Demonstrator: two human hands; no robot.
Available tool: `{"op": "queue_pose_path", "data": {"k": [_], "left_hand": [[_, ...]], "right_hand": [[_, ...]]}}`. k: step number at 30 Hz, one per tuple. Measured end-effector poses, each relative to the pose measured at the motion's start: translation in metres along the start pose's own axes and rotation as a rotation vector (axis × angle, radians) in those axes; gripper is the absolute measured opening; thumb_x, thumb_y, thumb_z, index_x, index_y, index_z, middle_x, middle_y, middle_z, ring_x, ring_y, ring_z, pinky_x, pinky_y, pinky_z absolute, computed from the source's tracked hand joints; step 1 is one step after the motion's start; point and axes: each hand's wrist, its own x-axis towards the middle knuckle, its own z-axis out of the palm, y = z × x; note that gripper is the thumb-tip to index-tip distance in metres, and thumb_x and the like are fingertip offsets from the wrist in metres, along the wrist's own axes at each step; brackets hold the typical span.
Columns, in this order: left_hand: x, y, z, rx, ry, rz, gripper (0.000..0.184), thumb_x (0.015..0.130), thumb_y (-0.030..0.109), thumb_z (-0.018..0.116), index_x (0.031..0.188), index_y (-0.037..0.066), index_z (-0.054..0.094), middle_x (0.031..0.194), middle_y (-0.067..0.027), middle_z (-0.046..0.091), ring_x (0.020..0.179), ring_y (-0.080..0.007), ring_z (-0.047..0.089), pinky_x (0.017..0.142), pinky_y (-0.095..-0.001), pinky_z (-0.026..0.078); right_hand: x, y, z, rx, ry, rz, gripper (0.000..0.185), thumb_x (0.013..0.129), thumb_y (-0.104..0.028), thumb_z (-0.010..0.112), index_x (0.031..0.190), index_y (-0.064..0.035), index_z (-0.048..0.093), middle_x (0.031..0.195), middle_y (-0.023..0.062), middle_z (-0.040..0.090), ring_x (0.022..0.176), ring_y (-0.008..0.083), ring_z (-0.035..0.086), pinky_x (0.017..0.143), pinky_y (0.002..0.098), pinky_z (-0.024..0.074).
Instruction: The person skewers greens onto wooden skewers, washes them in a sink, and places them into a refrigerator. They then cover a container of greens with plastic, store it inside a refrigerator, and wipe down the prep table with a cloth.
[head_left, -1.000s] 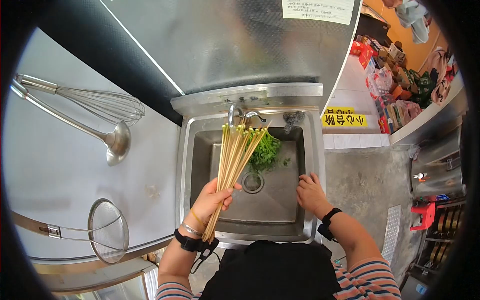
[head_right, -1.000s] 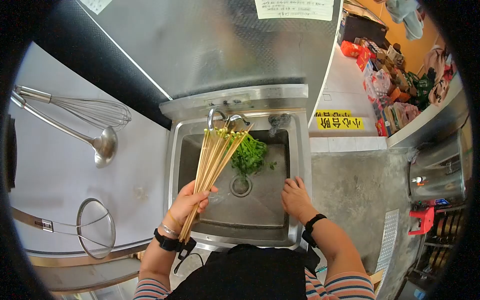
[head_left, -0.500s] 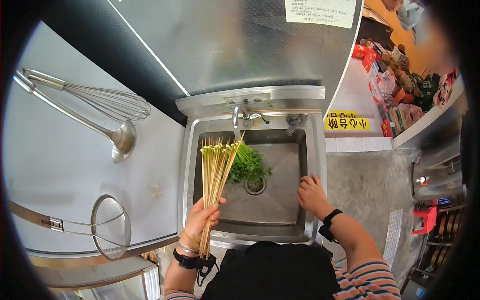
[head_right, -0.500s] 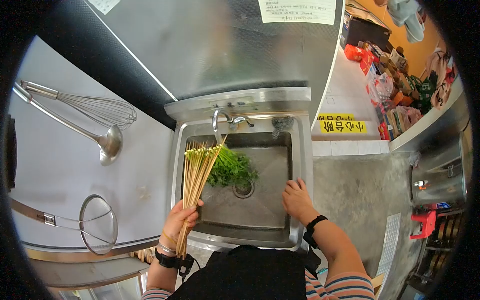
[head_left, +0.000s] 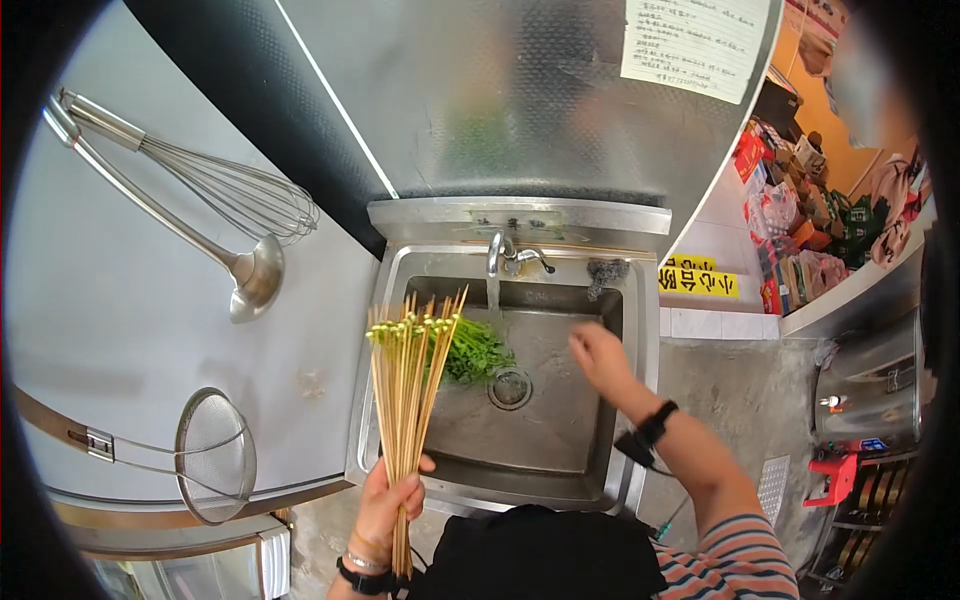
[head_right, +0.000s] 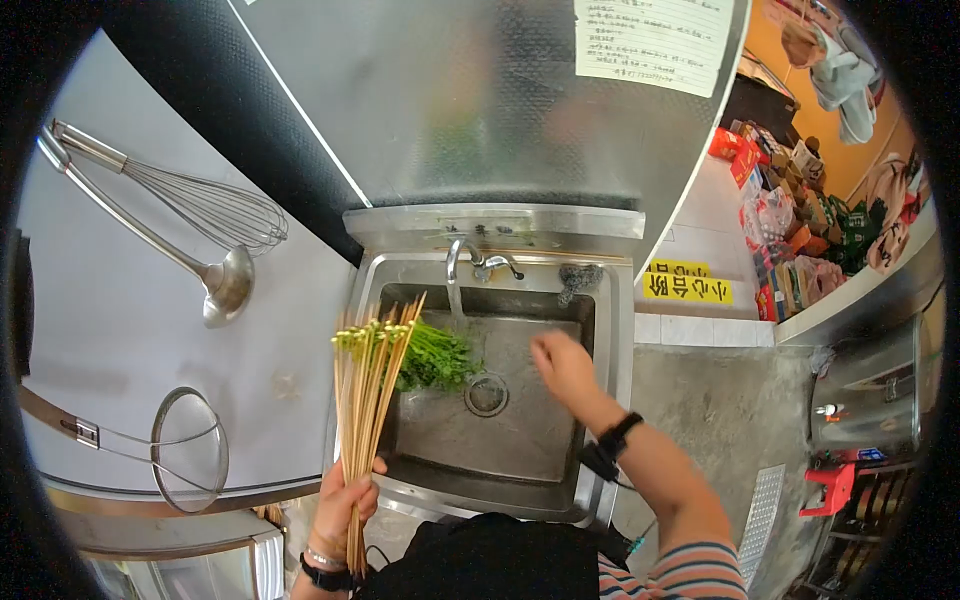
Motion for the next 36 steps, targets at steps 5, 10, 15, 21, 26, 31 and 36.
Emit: {"op": "queue_pose_path", "data": {"k": [5, 10, 15, 21, 26, 31, 36], "left_hand": [[-0.033, -0.007, -0.007, 0.021, 0.064, 0.062, 0.024, 0.087, -0.001, 0.047, 0.112, -0.003, 0.047, 0.095, -0.0101, 0.057, 0.050, -0.0086, 0.044, 0.043, -0.0214, 0.039], [-0.047, -0.021, -0.016, -0.038, 0.131, 0.147, 0.028, 0.088, 0.002, 0.050, 0.116, -0.002, 0.045, 0.106, -0.0152, 0.057, 0.049, -0.0103, 0.047, 0.042, -0.0223, 0.040], [-0.052, -0.029, -0.015, -0.001, 0.146, 0.139, 0.033, 0.089, 0.005, 0.053, 0.119, -0.002, 0.043, 0.106, -0.0151, 0.058, 0.048, -0.0112, 0.048, 0.043, -0.0223, 0.041], [-0.048, -0.029, -0.010, 0.070, 0.050, 0.178, 0.031, 0.092, 0.006, 0.051, 0.121, -0.001, 0.043, 0.109, -0.0121, 0.059, 0.057, -0.0101, 0.051, 0.050, -0.0218, 0.044], [-0.026, -0.051, 0.016, 0.075, 0.037, 0.241, 0.032, 0.094, 0.005, 0.049, 0.124, 0.001, 0.041, 0.113, -0.0113, 0.059, 0.064, -0.0102, 0.056, 0.055, -0.0223, 0.048], [-0.015, -0.087, 0.042, 0.004, 0.038, 0.323, 0.035, 0.095, 0.008, 0.048, 0.129, 0.004, 0.039, 0.119, -0.0116, 0.057, 0.080, -0.0159, 0.065, 0.067, -0.0262, 0.055], [-0.023, -0.124, 0.048, -0.142, -0.033, 0.317, 0.037, 0.095, 0.013, 0.052, 0.130, 0.007, 0.040, 0.118, -0.0123, 0.058, 0.089, -0.0214, 0.066, 0.070, -0.0303, 0.056]], "right_hand": [[0.113, 0.034, 0.048, 0.324, -0.002, 0.456, 0.042, 0.092, -0.031, 0.049, 0.118, 0.0017, 0.052, 0.083, 0.0101, 0.064, 0.058, 0.0170, 0.060, 0.049, 0.0310, 0.0488], [0.157, 0.056, 0.057, 0.636, -0.129, 0.795, 0.040, 0.093, -0.043, 0.043, 0.086, -0.0068, 0.058, 0.065, 0.0026, 0.059, 0.051, 0.0132, 0.054, 0.045, 0.0289, 0.0424], [0.186, 0.011, 0.045, 0.909, -0.028, 0.814, 0.029, 0.094, -0.033, 0.046, 0.084, -0.0085, 0.057, 0.061, -0.0009, 0.054, 0.050, 0.0105, 0.050, 0.045, 0.0252, 0.0414], [0.086, -0.021, 0.058, 0.677, -0.369, 0.442, 0.034, 0.089, -0.040, 0.055, 0.082, -0.0070, 0.060, 0.066, 0.0029, 0.058, 0.058, 0.0117, 0.054, 0.049, 0.0275, 0.0420], [-0.051, -0.149, 0.074, 0.920, -0.776, 0.175, 0.042, 0.094, -0.042, 0.049, 0.113, -0.0047, 0.055, 0.094, 0.0036, 0.064, 0.073, 0.0113, 0.060, 0.055, 0.0229, 0.0443], [-0.068, -0.170, 0.069, 1.327, -0.834, 0.549, 0.037, 0.097, -0.038, 0.047, 0.113, -0.0052, 0.054, 0.091, 0.0025, 0.061, 0.068, 0.0071, 0.055, 0.045, 0.0188, 0.0360], [-0.086, -0.153, 0.053, 1.190, -0.888, 0.549, 0.032, 0.097, -0.032, 0.050, 0.111, -0.0041, 0.056, 0.093, 0.0029, 0.062, 0.074, 0.0095, 0.058, 0.056, 0.0221, 0.0453]]}}
